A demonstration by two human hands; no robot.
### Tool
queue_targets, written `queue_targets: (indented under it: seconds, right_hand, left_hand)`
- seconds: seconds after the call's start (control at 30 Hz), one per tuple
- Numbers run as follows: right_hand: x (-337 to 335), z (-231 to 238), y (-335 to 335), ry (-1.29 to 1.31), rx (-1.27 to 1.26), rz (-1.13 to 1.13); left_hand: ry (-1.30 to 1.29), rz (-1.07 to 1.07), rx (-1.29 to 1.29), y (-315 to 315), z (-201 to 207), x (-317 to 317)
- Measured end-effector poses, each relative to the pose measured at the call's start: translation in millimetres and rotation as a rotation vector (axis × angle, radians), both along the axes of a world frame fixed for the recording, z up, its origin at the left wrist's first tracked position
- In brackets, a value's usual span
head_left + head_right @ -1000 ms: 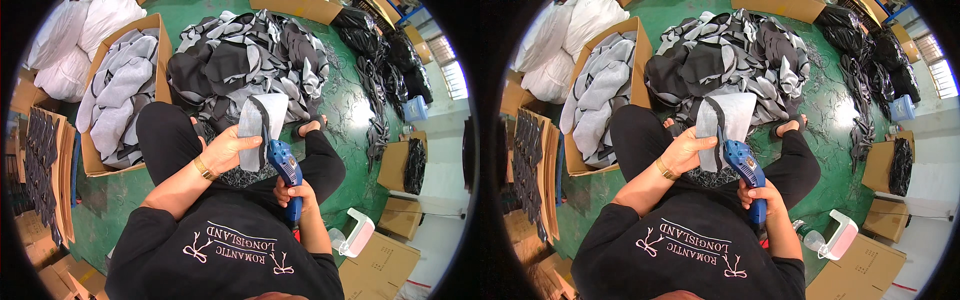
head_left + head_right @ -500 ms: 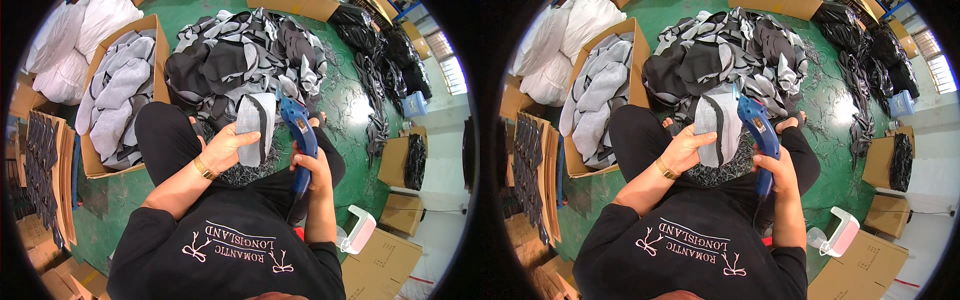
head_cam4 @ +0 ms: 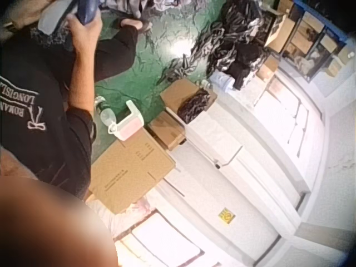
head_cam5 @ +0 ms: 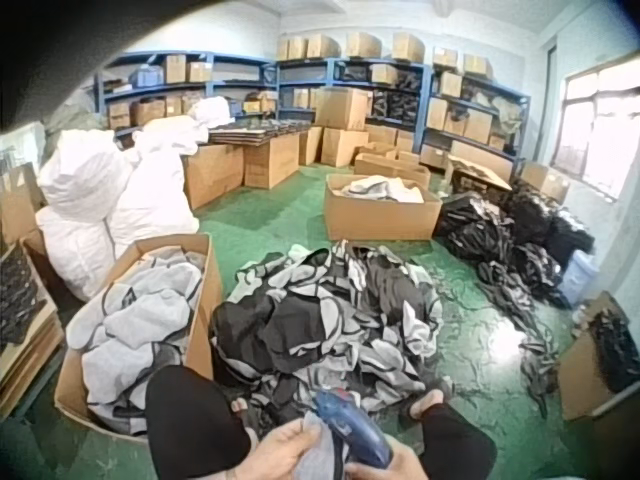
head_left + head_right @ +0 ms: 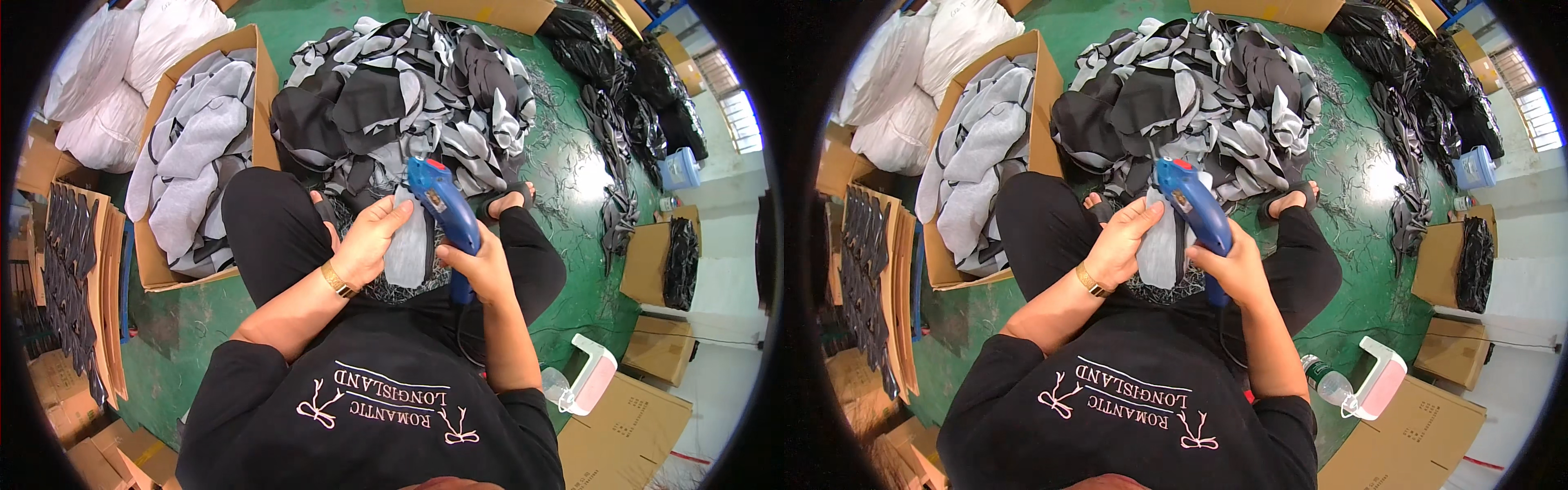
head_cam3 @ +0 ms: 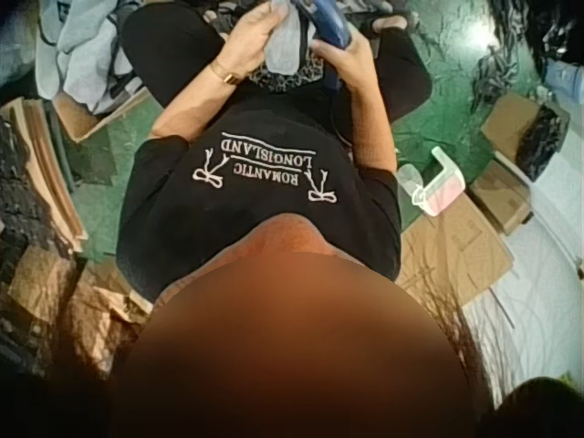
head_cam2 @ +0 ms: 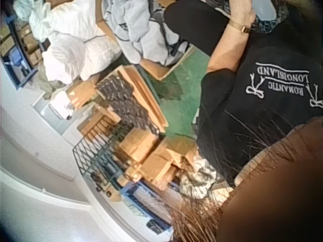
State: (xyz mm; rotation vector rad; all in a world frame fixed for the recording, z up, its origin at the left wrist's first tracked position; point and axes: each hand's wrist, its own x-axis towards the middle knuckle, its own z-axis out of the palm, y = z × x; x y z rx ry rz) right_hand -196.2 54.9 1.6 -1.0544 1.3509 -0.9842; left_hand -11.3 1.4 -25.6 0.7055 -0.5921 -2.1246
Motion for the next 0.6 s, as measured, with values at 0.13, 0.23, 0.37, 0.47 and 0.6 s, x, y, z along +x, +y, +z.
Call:
queue_targets:
  seconds: [0.13, 0.23, 0.37, 0.47, 0.6]
  right_hand:
    - [-21.8, -0.5, 17.4, 0.012, -0.010, -0.064]
    - [-31.9, 13.0, 36.2, -0.035, 0.062, -0.054]
    - [-35.5, 21.9, 55.5, -0.058, 0.182, -0.009]
    - [-34.3, 23.5, 60.5, -0.012, 0.231, 0.040]
    - [-33.7, 14.1, 61.9, -0.039, 0.275, 0.046]
  left_hand:
    - [-0.031, 0.070, 0.025, -7.4, 3.1, 4.7]
    - [-0.034, 0.099, 0.041, -12.5, 2.7, 9.4]
    - [-0.038, 0.127, 0.058, -16.3, 4.6, 12.1]
    - [-0.056, 0.113, -0.008, -16.6, 0.8, 14.9]
    - [-0.082, 0.130, -0.043, -15.8, 2.3, 14.6]
